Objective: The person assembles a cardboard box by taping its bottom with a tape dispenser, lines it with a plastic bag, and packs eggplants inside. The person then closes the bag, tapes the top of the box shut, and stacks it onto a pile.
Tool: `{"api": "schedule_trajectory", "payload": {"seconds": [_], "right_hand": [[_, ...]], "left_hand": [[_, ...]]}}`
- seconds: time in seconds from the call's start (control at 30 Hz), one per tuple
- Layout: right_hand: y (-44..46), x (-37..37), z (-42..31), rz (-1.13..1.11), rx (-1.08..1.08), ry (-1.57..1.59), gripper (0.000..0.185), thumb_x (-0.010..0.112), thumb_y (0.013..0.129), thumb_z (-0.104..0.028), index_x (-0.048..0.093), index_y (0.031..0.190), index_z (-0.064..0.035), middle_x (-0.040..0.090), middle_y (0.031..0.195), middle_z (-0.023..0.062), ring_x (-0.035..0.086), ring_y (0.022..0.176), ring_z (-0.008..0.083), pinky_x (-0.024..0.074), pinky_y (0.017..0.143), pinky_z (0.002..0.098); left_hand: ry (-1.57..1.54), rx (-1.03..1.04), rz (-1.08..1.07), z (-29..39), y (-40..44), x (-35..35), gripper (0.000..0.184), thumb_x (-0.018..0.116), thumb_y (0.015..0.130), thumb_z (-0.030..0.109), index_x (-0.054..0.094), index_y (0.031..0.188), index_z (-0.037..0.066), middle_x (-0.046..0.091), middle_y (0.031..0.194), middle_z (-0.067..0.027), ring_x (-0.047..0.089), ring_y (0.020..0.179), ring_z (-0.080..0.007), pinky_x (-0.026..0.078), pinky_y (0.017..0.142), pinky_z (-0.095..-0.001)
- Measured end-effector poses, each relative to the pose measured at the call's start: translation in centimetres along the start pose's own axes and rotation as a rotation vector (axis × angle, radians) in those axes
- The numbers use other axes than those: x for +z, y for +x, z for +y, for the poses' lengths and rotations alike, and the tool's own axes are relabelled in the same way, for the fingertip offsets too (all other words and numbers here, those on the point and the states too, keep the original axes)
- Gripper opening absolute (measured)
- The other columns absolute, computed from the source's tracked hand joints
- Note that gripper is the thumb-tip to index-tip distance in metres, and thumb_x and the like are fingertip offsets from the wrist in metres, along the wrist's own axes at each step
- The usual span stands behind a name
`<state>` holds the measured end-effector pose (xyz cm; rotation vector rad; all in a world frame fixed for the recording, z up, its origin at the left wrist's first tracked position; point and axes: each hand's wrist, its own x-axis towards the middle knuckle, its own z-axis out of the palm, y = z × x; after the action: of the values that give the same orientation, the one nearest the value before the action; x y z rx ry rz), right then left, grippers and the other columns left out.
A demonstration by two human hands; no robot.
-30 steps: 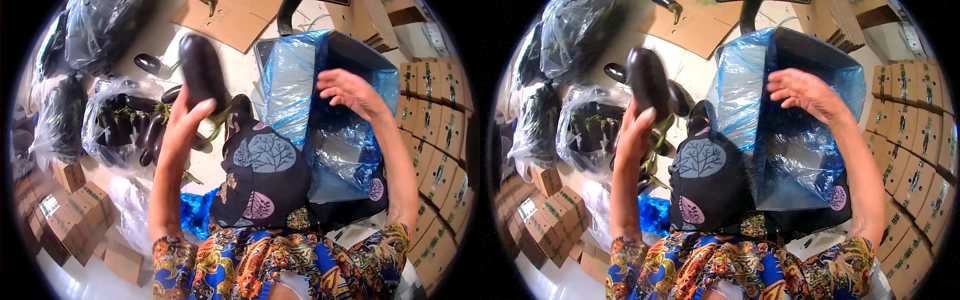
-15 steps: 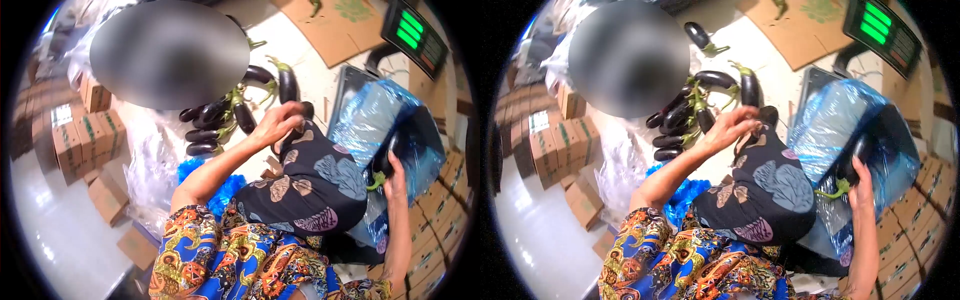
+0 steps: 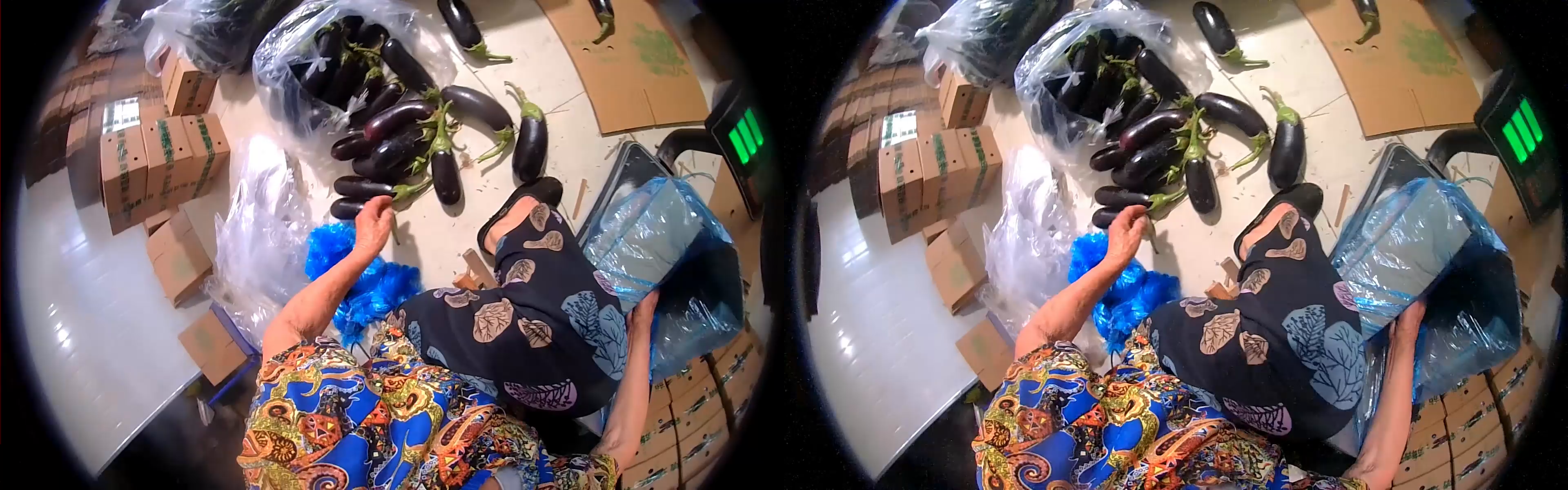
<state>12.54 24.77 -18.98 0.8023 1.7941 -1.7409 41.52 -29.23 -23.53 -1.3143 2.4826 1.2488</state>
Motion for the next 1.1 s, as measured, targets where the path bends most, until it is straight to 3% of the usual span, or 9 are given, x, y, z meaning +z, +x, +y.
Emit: {"api": "schedule_trajectory", "payload": {"seconds": [0.13,0.17,0.3,0.47,0.57,0.8,0.83,1.0,1.1], "right_hand": [[5.0,-6.0,4.9,0.025,-0.341,-0.506,0.05,0.056,0.093,-0.025,0.042,0.135,-0.0011,0.054,0.127,0.0112,0.057,0.11,0.0221,0.0474,0.092,0.0334],[5.0,-6.8,4.9,0.019,-0.327,-0.537,0.049,0.056,0.093,-0.025,0.043,0.134,-0.0011,0.054,0.127,0.0115,0.057,0.111,0.0225,0.0471,0.092,0.0337],[3.5,-7.4,3.4,-0.065,-0.276,-0.592,0.048,0.055,0.093,-0.024,0.044,0.133,-0.0009,0.055,0.127,0.0126,0.056,0.112,0.0243,0.0461,0.094,0.0346],[3.3,-8.5,3.2,-0.11,-0.287,-0.675,0.047,0.055,0.092,-0.024,0.046,0.132,-0.0006,0.055,0.127,0.014,0.055,0.113,0.0266,0.0448,0.096,0.0358],[3.4,-9.4,3.0,-0.14,-0.301,-0.729,0.047,0.054,0.092,-0.024,0.047,0.131,-0.0004,0.056,0.127,0.0149,0.055,0.114,0.0279,0.044,0.097,0.0365],[7.5,-11.3,3.5,-0.369,-0.454,-0.932,0.045,0.054,0.092,-0.024,0.049,0.13,0.0,0.057,0.127,0.0168,0.054,0.115,0.031,0.0422,0.099,0.0382],[8.7,-11.9,4.2,-0.303,-0.583,-1.205,0.046,0.053,0.09,-0.024,0.05,0.129,-0.0007,0.057,0.127,0.02,0.054,0.116,0.0362,0.0427,0.099,0.0407],[-6.8,3.3,-9.9,-0.27,-0.271,-1.525,0.044,0.055,0.088,-0.027,0.056,0.119,0.0031,0.059,0.115,0.0279,0.054,0.108,0.0465,0.0434,0.093,0.049],[-10.9,3.6,-15.5,-0.418,-0.014,-0.823,0.056,0.057,0.091,-0.042,0.053,0.127,0.0007,0.062,0.116,0.0171,0.063,0.098,0.0246,0.0507,0.084,0.0319]], "left_hand": [[-0.144,-0.139,0.197,-5.1,0.0,-3.2,0.03,0.058,0.088,0.01,0.059,0.116,0.001,0.065,0.102,-0.008,0.061,0.086,-0.0161,0.051,0.071,-0.0289],[-0.149,-0.206,0.276,-5.4,1.0,-3.9,0.028,0.059,0.085,0.012,0.061,0.109,-0.003,0.067,0.099,-0.0142,0.063,0.091,-0.0231,0.049,0.085,-0.0331],[-0.582,-0.367,0.464,-2.7,7.5,-5.2,0.054,0.067,0.084,0.03,0.051,0.126,0.0,0.064,0.101,-0.0114,0.062,0.094,-0.0255,0.049,0.084,-0.0372],[-0.852,-0.475,0.103,-5.8,17.1,-5.3,0.067,0.077,0.076,0.022,0.04,0.129,0.004,0.054,0.118,-0.0129,0.058,0.099,-0.0266,0.051,0.078,-0.04],[-0.82,-0.439,0.303,2.1,13.4,-6.1,0.051,0.08,0.072,0.014,0.05,0.113,0.004,0.057,0.109,-0.0109,0.061,0.092,-0.0224,0.053,0.075,-0.0339],[-0.562,0.234,0.338,9.4,7.9,-15.9,0.057,0.073,0.076,0.003,0.05,0.128,0.004,0.057,0.113,-0.0085,0.056,0.101,-0.0186,0.046,0.092,-0.0298],[-0.568,0.293,0.293,11.2,7.8,-17.2,0.054,0.07,0.079,0.003,0.05,0.129,0.004,0.057,0.114,-0.0085,0.056,0.103,-0.0197,0.046,0.094,-0.0309],[-0.941,0.602,-0.252,25.8,7.9,-17.4,0.055,0.059,0.087,0.01,0.039,0.137,-0.001,0.05,0.128,-0.0169,0.051,0.119,-0.0298,0.041,0.103,-0.0428],[-0.904,0.743,-0.616,37.1,7.3,-11.3,0.063,0.06,0.086,0.017,0.034,0.14,-0.005,0.048,0.132,-0.0209,0.05,0.122,-0.0313,0.034,0.109,-0.0416]]}}
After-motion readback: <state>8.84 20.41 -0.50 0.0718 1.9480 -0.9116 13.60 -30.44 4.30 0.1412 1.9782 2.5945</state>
